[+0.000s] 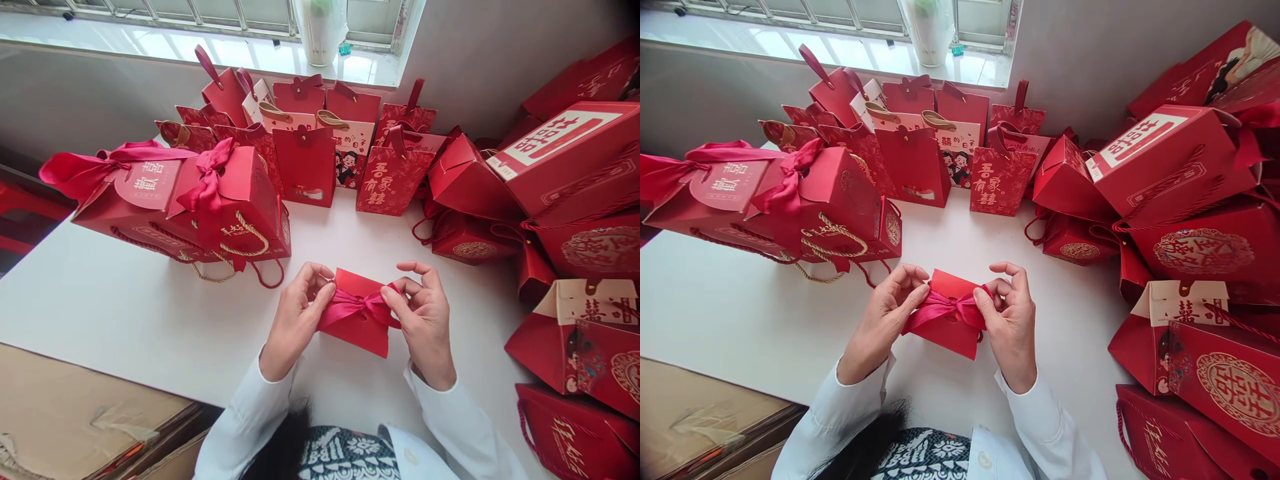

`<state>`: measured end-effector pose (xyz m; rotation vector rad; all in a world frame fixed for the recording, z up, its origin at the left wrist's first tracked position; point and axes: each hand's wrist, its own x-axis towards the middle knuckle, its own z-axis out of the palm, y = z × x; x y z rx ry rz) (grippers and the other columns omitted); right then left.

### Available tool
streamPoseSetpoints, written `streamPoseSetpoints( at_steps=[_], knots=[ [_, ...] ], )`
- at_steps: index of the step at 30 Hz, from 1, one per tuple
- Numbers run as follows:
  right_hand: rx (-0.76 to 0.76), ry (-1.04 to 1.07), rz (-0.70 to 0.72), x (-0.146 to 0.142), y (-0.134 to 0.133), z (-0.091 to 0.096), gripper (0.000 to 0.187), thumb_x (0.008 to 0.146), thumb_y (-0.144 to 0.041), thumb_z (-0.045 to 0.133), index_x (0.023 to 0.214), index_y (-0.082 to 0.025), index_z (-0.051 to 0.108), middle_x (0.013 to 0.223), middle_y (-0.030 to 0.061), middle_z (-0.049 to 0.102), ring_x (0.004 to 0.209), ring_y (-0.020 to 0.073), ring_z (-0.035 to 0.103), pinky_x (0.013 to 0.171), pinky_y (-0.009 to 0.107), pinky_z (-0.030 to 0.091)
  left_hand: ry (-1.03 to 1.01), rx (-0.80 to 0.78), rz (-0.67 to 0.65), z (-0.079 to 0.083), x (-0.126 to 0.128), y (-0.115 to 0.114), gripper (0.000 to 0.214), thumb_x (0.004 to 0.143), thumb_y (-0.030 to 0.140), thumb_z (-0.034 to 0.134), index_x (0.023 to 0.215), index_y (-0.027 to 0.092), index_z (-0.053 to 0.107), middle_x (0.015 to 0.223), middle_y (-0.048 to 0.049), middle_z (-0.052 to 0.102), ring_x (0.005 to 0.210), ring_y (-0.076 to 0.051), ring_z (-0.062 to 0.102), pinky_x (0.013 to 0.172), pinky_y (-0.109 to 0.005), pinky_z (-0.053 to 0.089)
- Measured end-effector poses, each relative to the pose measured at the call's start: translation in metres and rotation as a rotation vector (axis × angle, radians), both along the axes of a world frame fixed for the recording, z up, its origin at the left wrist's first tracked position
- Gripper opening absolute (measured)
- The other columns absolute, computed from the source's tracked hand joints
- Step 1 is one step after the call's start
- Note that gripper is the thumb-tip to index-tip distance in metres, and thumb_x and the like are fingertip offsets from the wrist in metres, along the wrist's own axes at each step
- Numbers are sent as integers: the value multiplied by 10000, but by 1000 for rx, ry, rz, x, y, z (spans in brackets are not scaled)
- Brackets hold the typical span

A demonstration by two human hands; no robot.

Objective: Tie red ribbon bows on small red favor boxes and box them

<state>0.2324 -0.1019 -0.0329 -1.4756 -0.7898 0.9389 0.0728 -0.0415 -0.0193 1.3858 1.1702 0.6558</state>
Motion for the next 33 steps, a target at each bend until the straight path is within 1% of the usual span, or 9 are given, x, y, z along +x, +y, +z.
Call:
streamPoseSetpoints(
  at_steps=[3, 5, 9, 11, 13, 18, 23, 30, 33],
  knots=[
    [18, 29, -32, -2, -1, -1, 309, 822, -284, 635, 1068, -270, 448, 654, -60, 536, 566, 126, 517, 549, 239, 452, 17, 23, -19, -1, -1, -2, 87, 923, 286, 461, 981, 231, 494, 720, 41, 495, 634, -91, 445, 560, -198, 357],
    [15, 40, -33, -3, 0, -1, 312, 817, -283, 640, 1065, -267, 450, 649, -61, 535, 563, 125, 519, 545, 236, 450, 98, 143, -46, 3, -2, -3, 125, 940, 275, 429, 1027, 234, 509, 759, 25, 515, 673, -105, 476, 623, -219, 403],
    [-5, 76, -14, -1, 0, 2, 328, 800, -290, 657, 1058, -249, 459, 639, -58, 541, 557, 124, 521, 525, 227, 441, 314, 672, -103, 13, -2, -6, 204, 917, 204, 480, 1085, 258, 583, 1016, -46, 522, 976, -185, 483, 869, -332, 431],
    [-9, 84, -7, 0, 0, 3, 331, 792, -291, 662, 1054, -245, 465, 636, -59, 544, 554, 123, 517, 516, 225, 443, 344, 897, -232, 16, 1, -6, 210, 890, 165, 524, 1047, 263, 623, 1062, -59, 523, 1067, -222, 422, 928, -374, 417],
    [-14, 74, -3, 0, 0, 4, 323, 790, -284, 662, 1049, -247, 474, 632, -63, 542, 554, 122, 512, 514, 225, 445, 347, 1003, -362, 16, 6, -7, 219, 885, 141, 526, 1041, 252, 632, 1044, -60, 553, 1069, -228, 400, 948, -391, 417],
    [-20, 56, 15, 1, 0, 3, 309, 802, -266, 645, 1058, -248, 473, 626, -61, 559, 573, 137, 540, 518, 229, 431, 350, 1025, -440, 10, 14, -7, 167, 900, 104, 485, 924, 189, 626, 975, -53, 620, 1028, -215, 416, 914, -368, 433],
    [13, 24, 35, 2, 0, 4, 315, 807, -250, 634, 1068, -239, 457, 622, -64, 578, 570, 134, 544, 581, 248, 428, 222, 982, -534, 3, 6, -2, 169, 919, 120, 467, 858, 193, 607, 872, -12, 664, 944, -179, 444, 886, -331, 421],
    [41, 71, 43, 0, 1, 4, 341, 802, -274, 644, 1073, -229, 442, 611, -69, 545, 522, 111, 472, 519, 222, 368, 162, 866, -640, 3, -5, 7, 248, 932, 128, 432, 823, 215, 636, 914, -4, 680, 1006, -185, 463, 978, -348, 379],
    [17, 30, 66, 2, 0, 5, 320, 812, -287, 634, 1074, -230, 460, 629, -61, 550, 546, 114, 478, 524, 219, 374, 95, 812, -593, 8, -6, 5, 152, 919, 196, 491, 938, 231, 637, 1004, -33, 657, 1038, -190, 491, 972, -352, 395]
  ],
)
